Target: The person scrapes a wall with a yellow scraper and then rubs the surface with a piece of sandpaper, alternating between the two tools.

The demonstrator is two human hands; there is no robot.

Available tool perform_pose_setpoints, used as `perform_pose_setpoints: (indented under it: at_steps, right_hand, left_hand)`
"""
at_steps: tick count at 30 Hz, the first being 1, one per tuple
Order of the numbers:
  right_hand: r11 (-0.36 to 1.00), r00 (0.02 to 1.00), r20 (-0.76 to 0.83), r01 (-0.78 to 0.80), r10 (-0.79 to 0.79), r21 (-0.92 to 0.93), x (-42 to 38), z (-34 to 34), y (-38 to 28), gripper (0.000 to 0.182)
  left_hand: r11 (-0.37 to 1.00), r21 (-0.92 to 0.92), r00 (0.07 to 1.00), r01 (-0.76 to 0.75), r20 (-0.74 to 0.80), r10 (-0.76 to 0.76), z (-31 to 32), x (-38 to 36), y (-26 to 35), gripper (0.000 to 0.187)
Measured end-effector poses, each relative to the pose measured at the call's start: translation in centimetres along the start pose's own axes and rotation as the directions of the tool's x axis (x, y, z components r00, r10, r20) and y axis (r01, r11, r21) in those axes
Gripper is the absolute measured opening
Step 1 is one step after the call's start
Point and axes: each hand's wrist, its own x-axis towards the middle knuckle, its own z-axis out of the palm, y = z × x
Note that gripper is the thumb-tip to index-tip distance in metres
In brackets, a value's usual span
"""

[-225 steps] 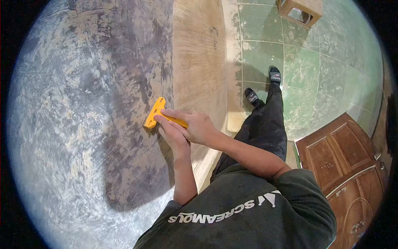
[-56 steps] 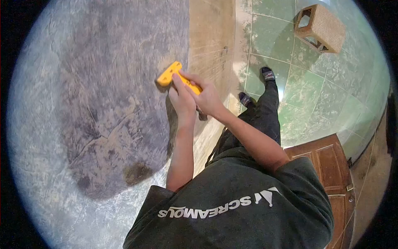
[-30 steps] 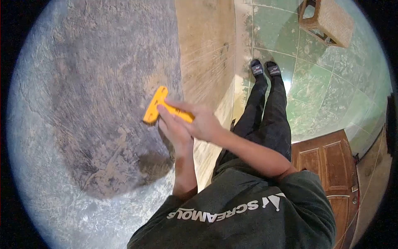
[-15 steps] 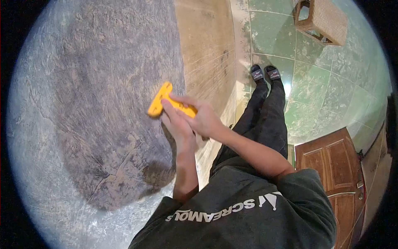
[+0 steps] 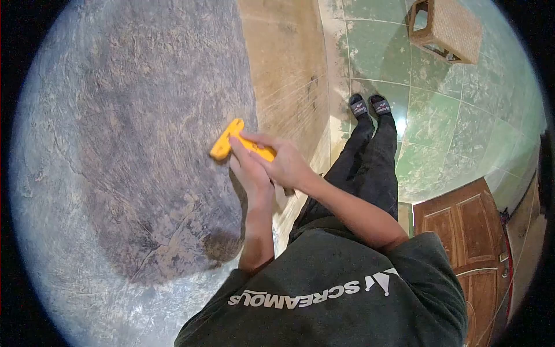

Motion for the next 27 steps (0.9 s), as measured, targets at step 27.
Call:
perform_pose_setpoints:
  at_steps: [27]
  right_hand:
    - [0.996,0.999,-0.018,-0.038,0.037,-0.077,-1.2,1.3,0.9,0.04]
  left_hand:
    - [0.995,-0.086,0.999,0.047,-0.002,-0.048,-1.6,-0.8,-0.9,0.053]
